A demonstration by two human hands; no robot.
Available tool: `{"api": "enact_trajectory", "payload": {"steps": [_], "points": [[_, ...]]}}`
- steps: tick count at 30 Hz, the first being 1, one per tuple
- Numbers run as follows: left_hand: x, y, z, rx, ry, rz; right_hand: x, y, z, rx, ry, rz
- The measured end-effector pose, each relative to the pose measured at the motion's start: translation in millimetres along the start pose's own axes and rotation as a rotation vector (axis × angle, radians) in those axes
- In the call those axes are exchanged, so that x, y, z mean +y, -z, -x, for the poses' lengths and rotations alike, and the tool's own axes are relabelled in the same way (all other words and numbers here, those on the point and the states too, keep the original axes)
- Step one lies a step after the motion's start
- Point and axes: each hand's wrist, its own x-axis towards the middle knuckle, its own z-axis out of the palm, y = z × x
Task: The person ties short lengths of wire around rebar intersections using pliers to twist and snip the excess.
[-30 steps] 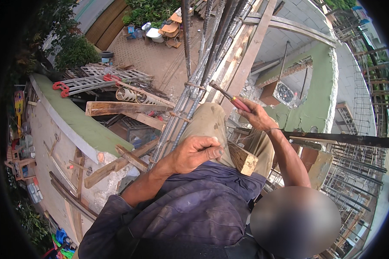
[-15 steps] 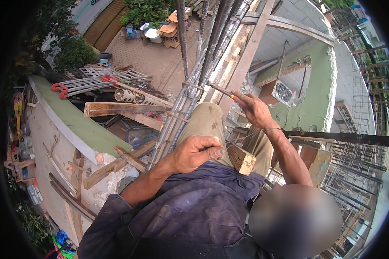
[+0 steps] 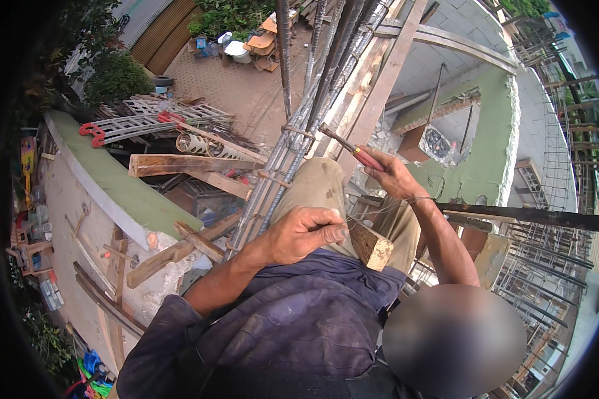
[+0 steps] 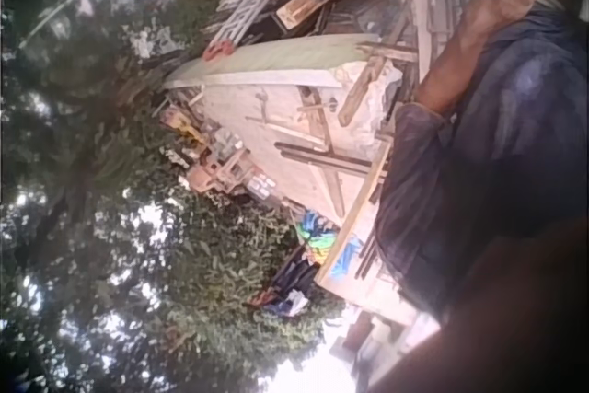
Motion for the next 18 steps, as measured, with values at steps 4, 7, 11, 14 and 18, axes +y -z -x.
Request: {"api": "enact_trajectory", "payload": {"steps": [4, 7, 11, 14, 18], "points": [[-1.9, -2.4, -3.3, 0.004, -0.024, 0.009, 4.7, -2.0, -1.4, 0.061, 0.069, 0.092], [-3.0, -3.0, -5.3, -0.002, -0.031, 0.004, -4.6, 1.1, 0.7, 0.078, 0.059, 0.229], [-5.0, -4.9, -7.6, -0.008, -0.026, 0.023, -10.6, 4.6, 2.6, 0.094, 0.126, 0.318], [-3.5, -4.9, -7.9, -0.002, -0.029, 0.056, -25.7, 0.8, 3.7, 0.101, 0.190, 0.446], [-2.3, -3.2, -5.9, 0.001, -0.047, 0.007, -33.8, -2.7, 6.3, 0.112, 0.161, 0.496]]}}
